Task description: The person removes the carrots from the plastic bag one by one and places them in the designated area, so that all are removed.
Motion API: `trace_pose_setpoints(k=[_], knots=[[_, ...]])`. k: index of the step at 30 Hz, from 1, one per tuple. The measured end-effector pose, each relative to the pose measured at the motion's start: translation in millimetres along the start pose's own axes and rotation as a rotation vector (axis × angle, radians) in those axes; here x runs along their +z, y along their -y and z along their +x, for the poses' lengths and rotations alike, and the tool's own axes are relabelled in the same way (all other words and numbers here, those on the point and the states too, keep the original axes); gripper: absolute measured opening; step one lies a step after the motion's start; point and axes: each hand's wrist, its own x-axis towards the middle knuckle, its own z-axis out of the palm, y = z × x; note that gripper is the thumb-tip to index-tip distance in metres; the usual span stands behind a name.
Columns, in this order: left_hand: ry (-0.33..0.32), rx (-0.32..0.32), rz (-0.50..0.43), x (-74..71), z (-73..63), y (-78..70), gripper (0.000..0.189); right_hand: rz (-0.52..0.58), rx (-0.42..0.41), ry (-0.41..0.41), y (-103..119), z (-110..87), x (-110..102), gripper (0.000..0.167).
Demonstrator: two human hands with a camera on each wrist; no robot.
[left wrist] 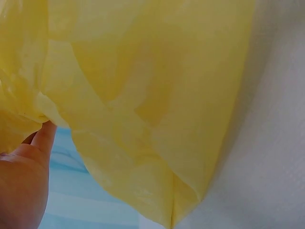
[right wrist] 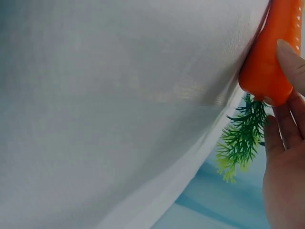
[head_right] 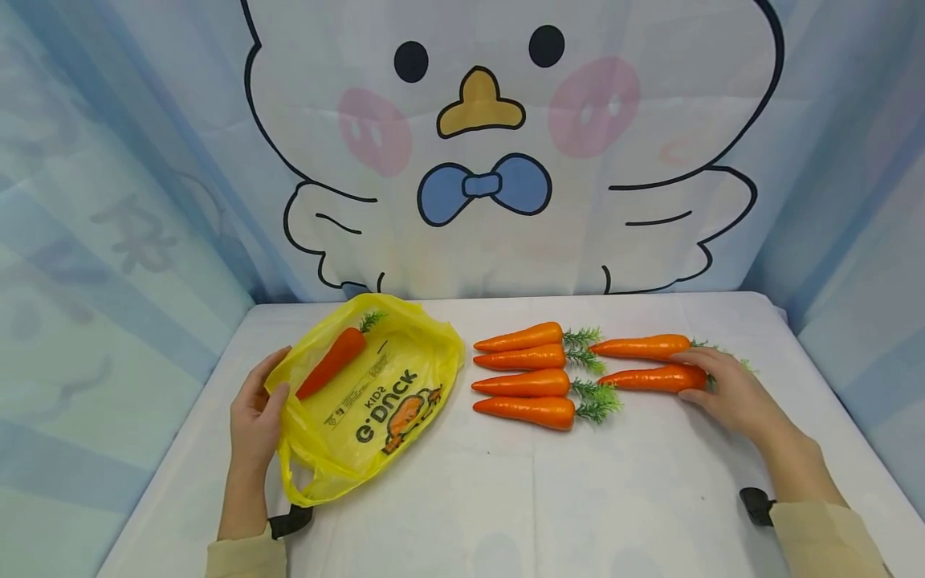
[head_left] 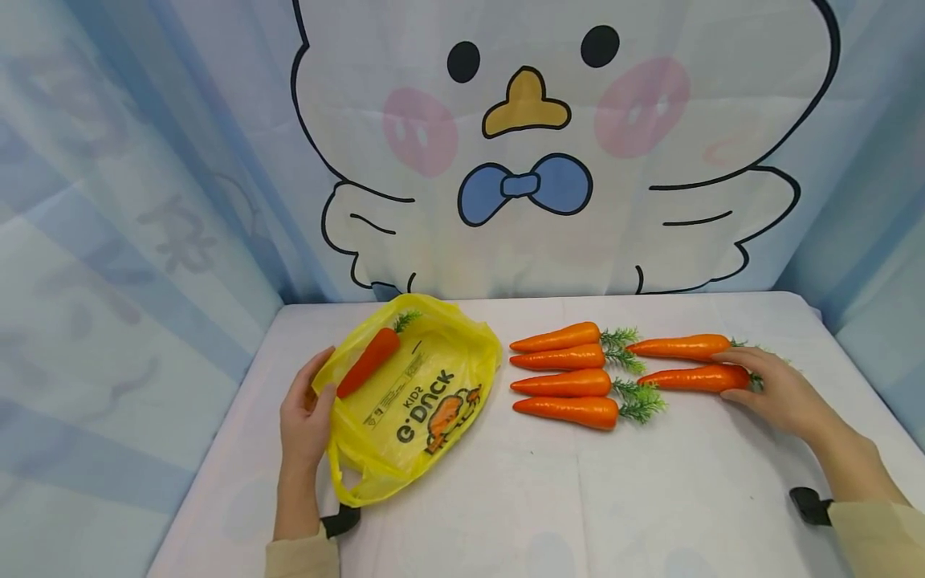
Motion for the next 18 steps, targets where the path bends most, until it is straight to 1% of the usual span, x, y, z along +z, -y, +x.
trace_pose_setpoints(k=[6, 10, 18], knots=[[0.0, 0.012, -0.004, 0.1, 0.1, -0.5, 0.048, 0.012, 0.036, 0.001, -1, -1.6, 0, 0.054], [-0.002, 0.011, -0.01, 0.4, -0.4, 0.2, 0.049, 0.021, 0.043, -0.013, 2, -0.7, -1, 0.052], [-0.002, 0.005, -0.013, 1.7, -0.4, -0.2, 0.049, 0.048, 0.001, -0.055, 15, 8.0, -4, 0.051]])
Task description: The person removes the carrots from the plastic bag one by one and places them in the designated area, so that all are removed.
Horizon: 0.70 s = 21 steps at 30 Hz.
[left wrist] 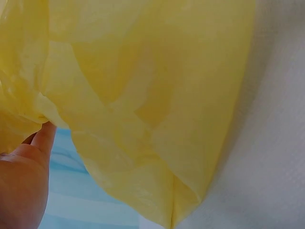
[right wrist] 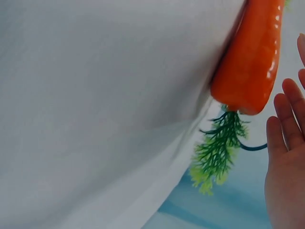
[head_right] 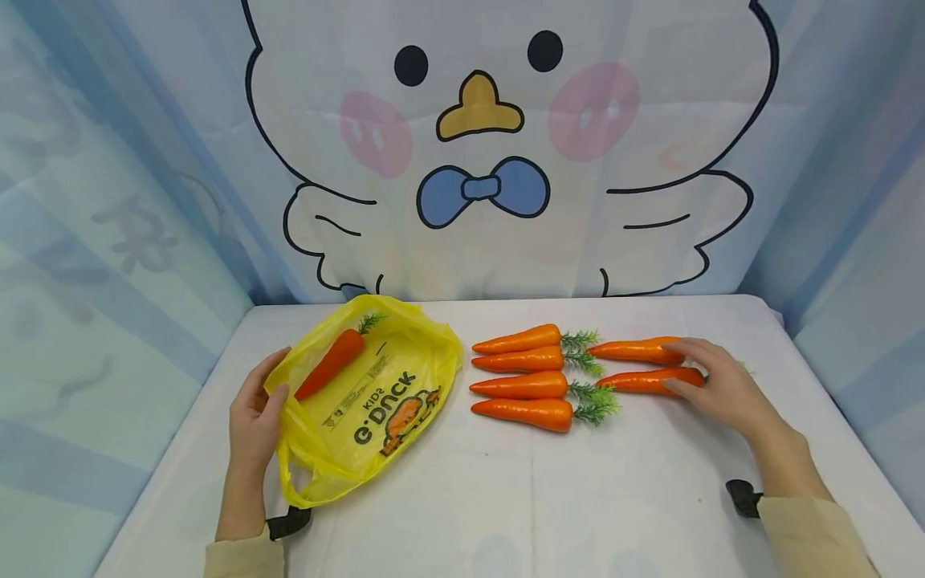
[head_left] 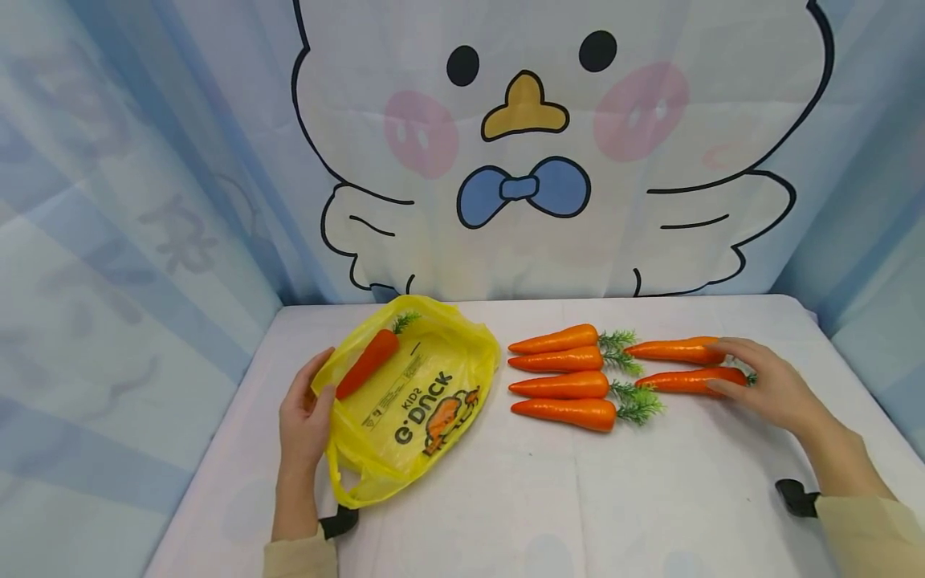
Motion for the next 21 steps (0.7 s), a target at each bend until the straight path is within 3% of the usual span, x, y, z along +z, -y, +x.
trace_pose_setpoints(k=[15, 21], knots=[[0.001, 0.015, -0.005, -1.0, 0.9, -0.4, 0.048, 0.045, -0.005, 0.041, 38, 24.8, 17, 0.054], [-0.002, 0.009, -0.009, -1.4, 0.3, -1.7, 0.048, 0.106, -0.114, 0.02, 60, 41.4, 28, 0.052]])
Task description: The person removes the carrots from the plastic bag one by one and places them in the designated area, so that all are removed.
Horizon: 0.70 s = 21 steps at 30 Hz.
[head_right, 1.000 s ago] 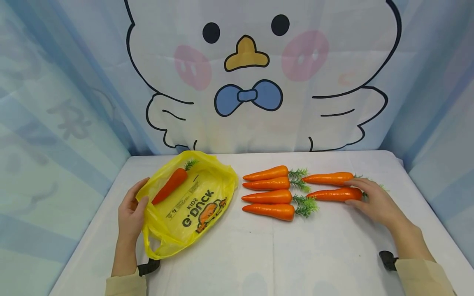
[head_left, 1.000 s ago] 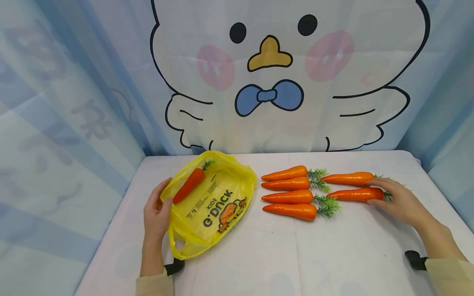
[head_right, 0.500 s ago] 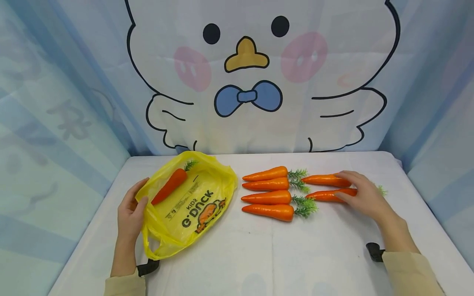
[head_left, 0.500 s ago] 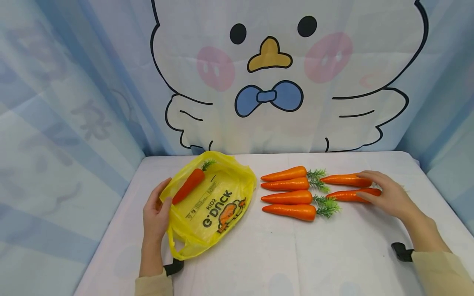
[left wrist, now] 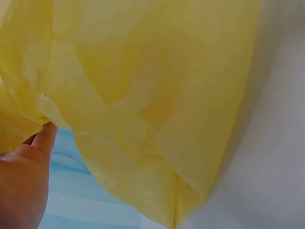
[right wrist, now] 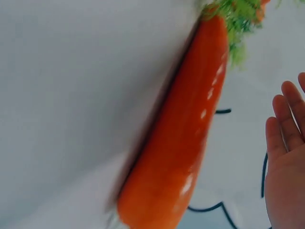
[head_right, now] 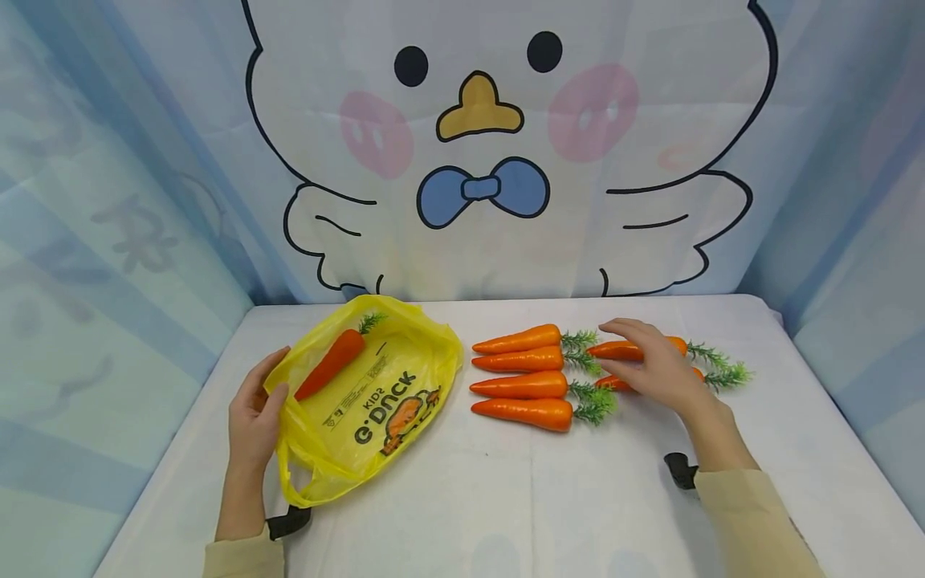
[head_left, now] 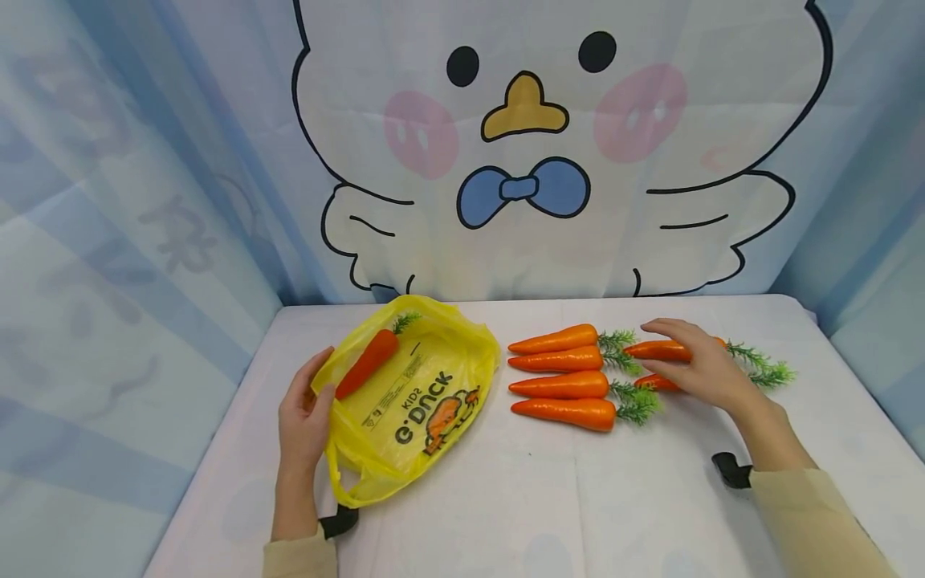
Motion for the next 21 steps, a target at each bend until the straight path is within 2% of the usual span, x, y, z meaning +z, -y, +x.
trace_pose_setpoints(k=[3, 12, 16, 21], knots=[[-0.001, -0.005, 0.001, -0.4, 0.0, -0.2, 0.048, 0.033, -0.063, -0.002, 10, 11.4, 9, 0.052], [-0.004, 0.021, -0.017, 1.4, -0.5, 0.4, 0.047, 0.076, -0.136, 0.087, 44, 43.2, 37, 0.054], [-0.001, 0.036, -0.023, 1.6, -0.1, 1.3, 0.047, 0.118, -0.139, 0.133, 64, 56.7, 47, 0.054], [-0.003, 0.022, 0.002, 0.9, 0.3, 0.6, 0.047, 0.134, -0.147, 0.192, 88, 74.7, 61, 0.054]])
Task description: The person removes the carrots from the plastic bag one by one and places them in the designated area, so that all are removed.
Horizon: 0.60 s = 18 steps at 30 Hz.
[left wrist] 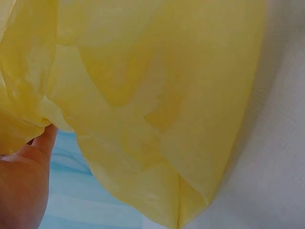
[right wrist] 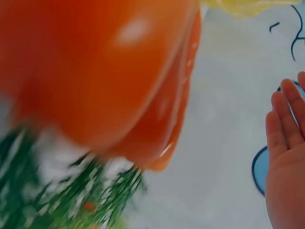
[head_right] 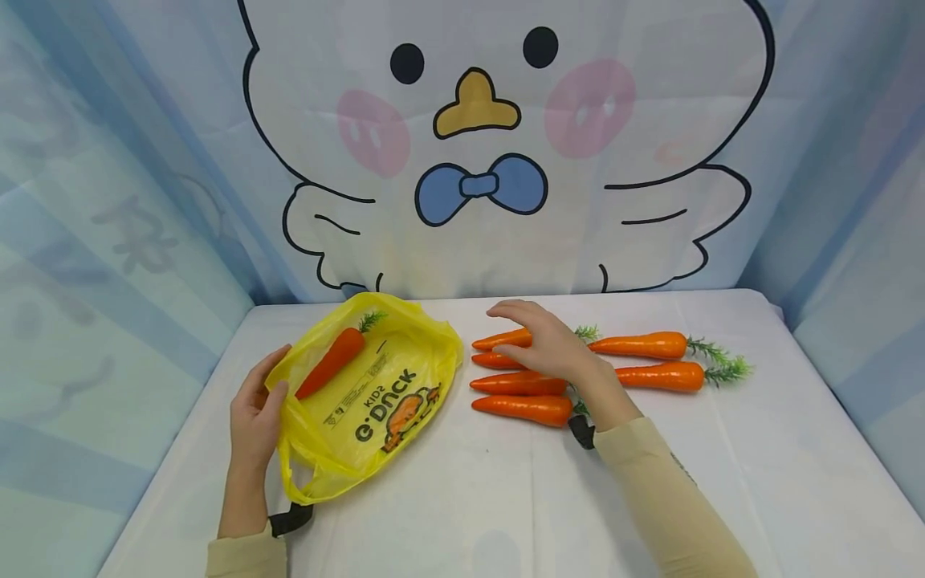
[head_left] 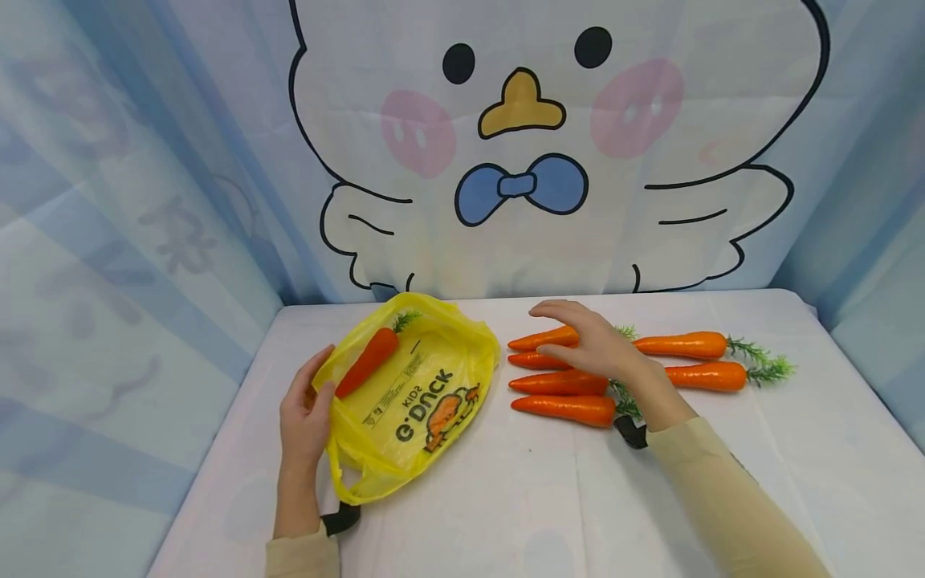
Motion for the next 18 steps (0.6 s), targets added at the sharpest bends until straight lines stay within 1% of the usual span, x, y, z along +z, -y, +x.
trace_pose_setpoints(k=[2, 9, 13, 18], knots=[[0.001, -0.01, 0.007, 0.1, 0.1, -0.8, 0.047, 0.006, -0.022, 0.008, 6, 7.9, 5, 0.054], [-0.012, -0.055, 0.038, -2.5, 1.2, -1.5, 0.044, 0.041, -0.155, 0.011, 25, 30.6, 28, 0.053], [-0.019, -0.045, 0.049, -3.1, 2.3, -0.9, 0.042, 0.07, -0.177, 0.033, 34, 39.3, 42, 0.053], [-0.028, -0.037, 0.052, -3.1, 2.7, 0.0, 0.042, 0.095, -0.181, 0.061, 41, 46.3, 56, 0.052]])
